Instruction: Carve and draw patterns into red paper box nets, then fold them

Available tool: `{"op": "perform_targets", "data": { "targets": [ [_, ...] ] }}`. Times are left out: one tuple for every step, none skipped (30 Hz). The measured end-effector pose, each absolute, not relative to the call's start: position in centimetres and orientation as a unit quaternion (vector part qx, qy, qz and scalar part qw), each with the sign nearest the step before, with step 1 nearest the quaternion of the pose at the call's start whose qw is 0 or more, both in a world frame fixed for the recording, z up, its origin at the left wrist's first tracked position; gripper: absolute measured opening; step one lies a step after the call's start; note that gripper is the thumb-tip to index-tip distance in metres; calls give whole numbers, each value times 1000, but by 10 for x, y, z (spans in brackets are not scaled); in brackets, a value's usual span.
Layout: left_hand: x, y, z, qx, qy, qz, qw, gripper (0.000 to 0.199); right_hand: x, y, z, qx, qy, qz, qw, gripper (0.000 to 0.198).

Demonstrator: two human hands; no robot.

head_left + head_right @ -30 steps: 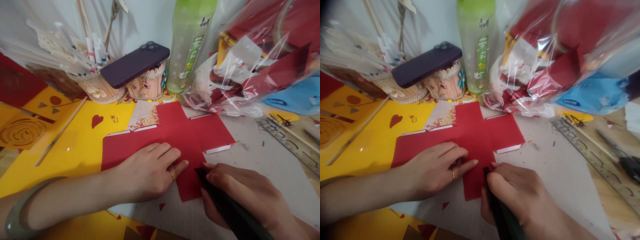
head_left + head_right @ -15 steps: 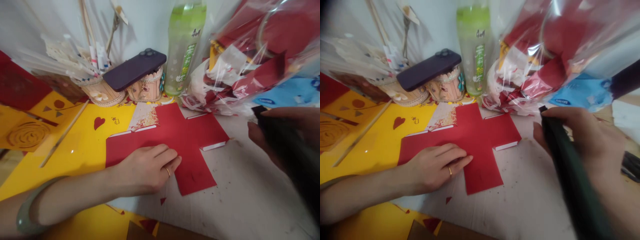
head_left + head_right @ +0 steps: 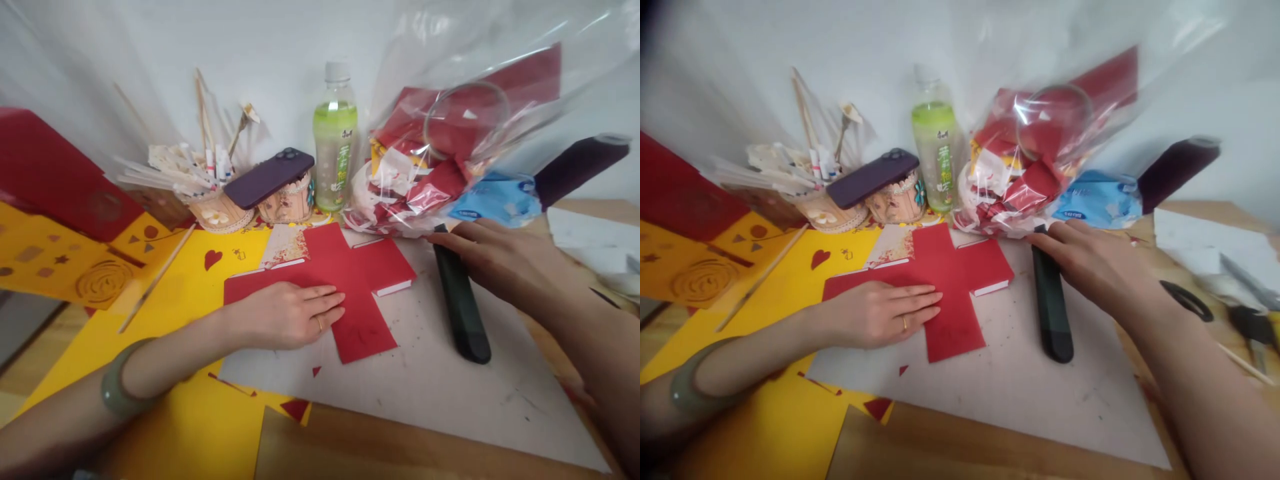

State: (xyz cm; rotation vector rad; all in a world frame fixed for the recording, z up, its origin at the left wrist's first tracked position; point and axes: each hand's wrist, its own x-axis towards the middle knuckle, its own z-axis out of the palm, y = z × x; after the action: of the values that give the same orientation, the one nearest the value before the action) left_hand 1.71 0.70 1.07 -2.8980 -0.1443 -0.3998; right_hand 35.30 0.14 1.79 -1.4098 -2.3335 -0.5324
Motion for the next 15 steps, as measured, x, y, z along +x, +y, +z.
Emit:
{"op": "perform_targets", "data": {
  "targets": [
    [17,8,13,-985,-49,-136,94,27,353,1,19,-486,-830,-218,163,38],
    [17,8,15,-986,-45,-139,86,29,353,0,20,-465,-838,-251,138,39],
    [17,8,16,-985,-39,-142,87,30,351,-1,22,-446,-841,-282,119,40],
    [17,8,17,-984,-27,-144,98,29,349,-3,24,-449,-828,-310,129,40],
    [16,7,18,-983,-11,-142,119,28,346,-5,27,-453,-815,-333,140,38],
    [16,7,18,-980,9,-138,145,27,342,-7,29,-458,-802,-353,152,37],
    [16,6,18,-976,29,-134,169,27,336,-10,32,-460,-790,-372,162,35],
    [16,6,17,-972,46,-133,189,28,330,-14,34,-460,-780,-389,173,35],
    [16,5,16,-968,56,-141,201,28,324,-17,36,-458,-773,-397,188,34],
    [17,5,16,-964,53,-162,204,26,317,-22,38,-454,-773,-391,208,33],
    [17,4,16,-960,34,-196,196,24,311,-26,39,-451,-779,-368,233,30],
    [18,3,18,-955,-1,-238,175,21,305,-30,40,-452,-790,-321,260,25],
    [19,2,20,-947,-48,-283,142,19,299,-34,41,-455,-800,-260,292,19],
    [20,0,23,-933,-102,-329,102,17,294,-37,42,-456,-811,-188,313,15],
    [21,-3,28,-913,-156,-371,59,15,289,-41,43,-450,-816,-131,338,13]
  ]
}}
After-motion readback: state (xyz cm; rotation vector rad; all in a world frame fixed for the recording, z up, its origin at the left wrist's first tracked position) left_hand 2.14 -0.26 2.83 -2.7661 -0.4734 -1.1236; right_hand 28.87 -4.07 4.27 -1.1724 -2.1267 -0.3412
